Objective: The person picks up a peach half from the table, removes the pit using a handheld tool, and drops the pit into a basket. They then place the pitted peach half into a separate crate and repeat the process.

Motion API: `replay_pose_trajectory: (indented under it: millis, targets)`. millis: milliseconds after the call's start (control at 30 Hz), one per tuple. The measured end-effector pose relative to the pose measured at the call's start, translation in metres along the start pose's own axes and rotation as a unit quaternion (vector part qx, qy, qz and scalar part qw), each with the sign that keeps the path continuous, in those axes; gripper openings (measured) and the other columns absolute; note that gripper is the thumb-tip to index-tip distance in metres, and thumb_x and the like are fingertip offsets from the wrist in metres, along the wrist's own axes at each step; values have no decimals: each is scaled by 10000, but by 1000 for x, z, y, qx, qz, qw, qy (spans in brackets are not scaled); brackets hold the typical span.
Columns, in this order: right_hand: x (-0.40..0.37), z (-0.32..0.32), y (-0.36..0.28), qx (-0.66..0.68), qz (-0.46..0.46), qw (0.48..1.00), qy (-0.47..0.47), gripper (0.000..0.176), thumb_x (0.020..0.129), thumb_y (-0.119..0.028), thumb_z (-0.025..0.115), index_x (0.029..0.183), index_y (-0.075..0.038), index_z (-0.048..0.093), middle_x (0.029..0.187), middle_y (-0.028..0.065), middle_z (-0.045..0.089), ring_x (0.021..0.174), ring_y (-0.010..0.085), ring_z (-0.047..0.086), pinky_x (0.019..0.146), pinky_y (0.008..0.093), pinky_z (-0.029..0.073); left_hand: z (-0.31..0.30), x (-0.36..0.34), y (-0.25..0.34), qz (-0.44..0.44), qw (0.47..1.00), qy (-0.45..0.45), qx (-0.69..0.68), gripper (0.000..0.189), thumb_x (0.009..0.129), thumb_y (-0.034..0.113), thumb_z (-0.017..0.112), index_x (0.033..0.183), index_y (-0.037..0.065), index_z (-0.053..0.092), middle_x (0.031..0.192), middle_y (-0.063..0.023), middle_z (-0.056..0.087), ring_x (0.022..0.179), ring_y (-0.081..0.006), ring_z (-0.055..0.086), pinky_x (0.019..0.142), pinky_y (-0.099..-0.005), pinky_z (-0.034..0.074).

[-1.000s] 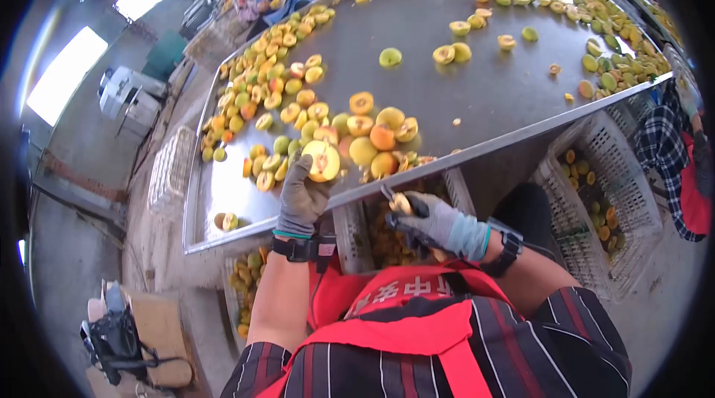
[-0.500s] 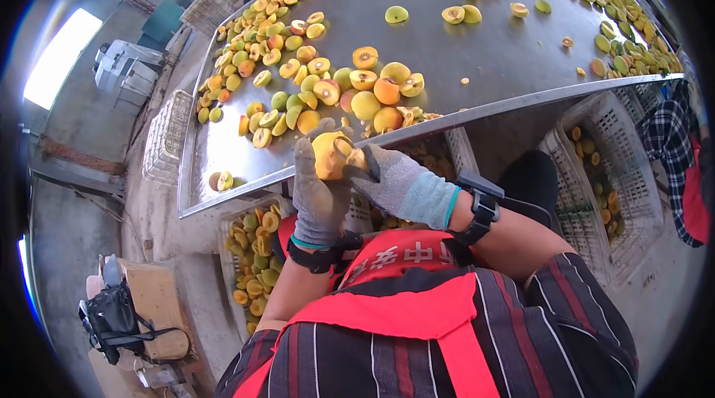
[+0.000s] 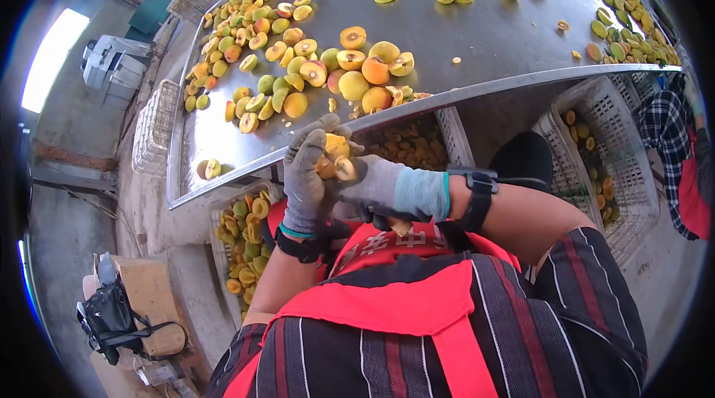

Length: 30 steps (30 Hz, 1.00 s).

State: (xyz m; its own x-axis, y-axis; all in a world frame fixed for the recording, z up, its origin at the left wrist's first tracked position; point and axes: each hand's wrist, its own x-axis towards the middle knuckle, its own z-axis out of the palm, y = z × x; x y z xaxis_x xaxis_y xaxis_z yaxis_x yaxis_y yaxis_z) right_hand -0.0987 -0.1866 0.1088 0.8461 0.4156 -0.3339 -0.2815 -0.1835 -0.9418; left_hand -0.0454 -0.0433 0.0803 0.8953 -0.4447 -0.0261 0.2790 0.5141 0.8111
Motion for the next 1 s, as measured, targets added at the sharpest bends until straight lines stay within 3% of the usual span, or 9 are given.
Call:
replay_pose_trajectory:
  millis: [67,133,233,267,300,333,467,633,1000]
  targets:
    - [8,5,15,68,85,992,-58,237,854,-196,520,1042,-52,496,673,98,577,402,175,534,366,284,443,0,0,-2,14,1000,10,10,204,850,38,555,1045,-11,591,978,-105,615,895,-177,590,776,-316,513]
    - [18,19,39,-132,-259,946,140,231,841,-205,535,1011,-48,515,640,89,567,416,181,543,383,298,445,2,-1,-7,28,999,19,20,200,841,33,562,1033,-12,598,983,-107,617,893,-178,594,768,-323,519]
    - [32,23,65,-269,-386,846,252,219,831,-220,553,966,-48,533,593,76,552,435,177,552,403,300,443,4,-1,-14,58,996,42,53,182,829,36,582,1001,-16,610,998,-111,618,878,-180,603,770,-325,519]
    - [23,19,47,-270,-384,846,252,219,831,-220,553,966,-48,533,593,76,552,435,177,552,403,300,443,2,-2,-15,47,995,53,75,206,841,71,576,1028,-14,596,968,-122,627,857,-207,613,753,-338,525]
    - [7,13,13,-148,-154,969,120,245,811,-241,563,946,-37,543,615,88,570,495,197,579,466,319,473,0,-4,-17,36,992,66,96,233,854,107,569,1054,-13,583,939,-133,636,836,-233,624,736,-352,531]
    - [-2,10,-5,-11,92,995,-25,272,790,-262,573,925,-26,552,636,100,588,555,216,607,530,339,503,-1,-4,-15,35,993,69,94,233,854,107,569,1054,-13,583,939,-133,636,836,-233,624,736,-352,531]
    - [0,2,4,-41,78,994,-60,246,791,-283,600,841,-48,546,578,54,552,414,163,538,398,283,443,-6,2,-5,-17,985,-32,169,227,852,121,557,1036,-4,597,924,-133,637,828,-225,622,713,-342,531]
    - [0,3,21,280,35,952,-120,236,847,-269,601,759,-55,557,534,-8,465,393,94,449,371,228,370,1,0,-11,-48,999,-11,-11,398,879,322,535,1149,30,518,978,-138,596,829,-265,618,684,-343,536]
    - [-2,4,36,435,28,886,-159,249,859,-264,593,734,-60,527,512,7,454,338,83,407,314,223,322,17,3,-11,-48,983,105,-145,379,915,362,472,1120,45,501,966,-110,587,885,-290,599,726,-361,511]
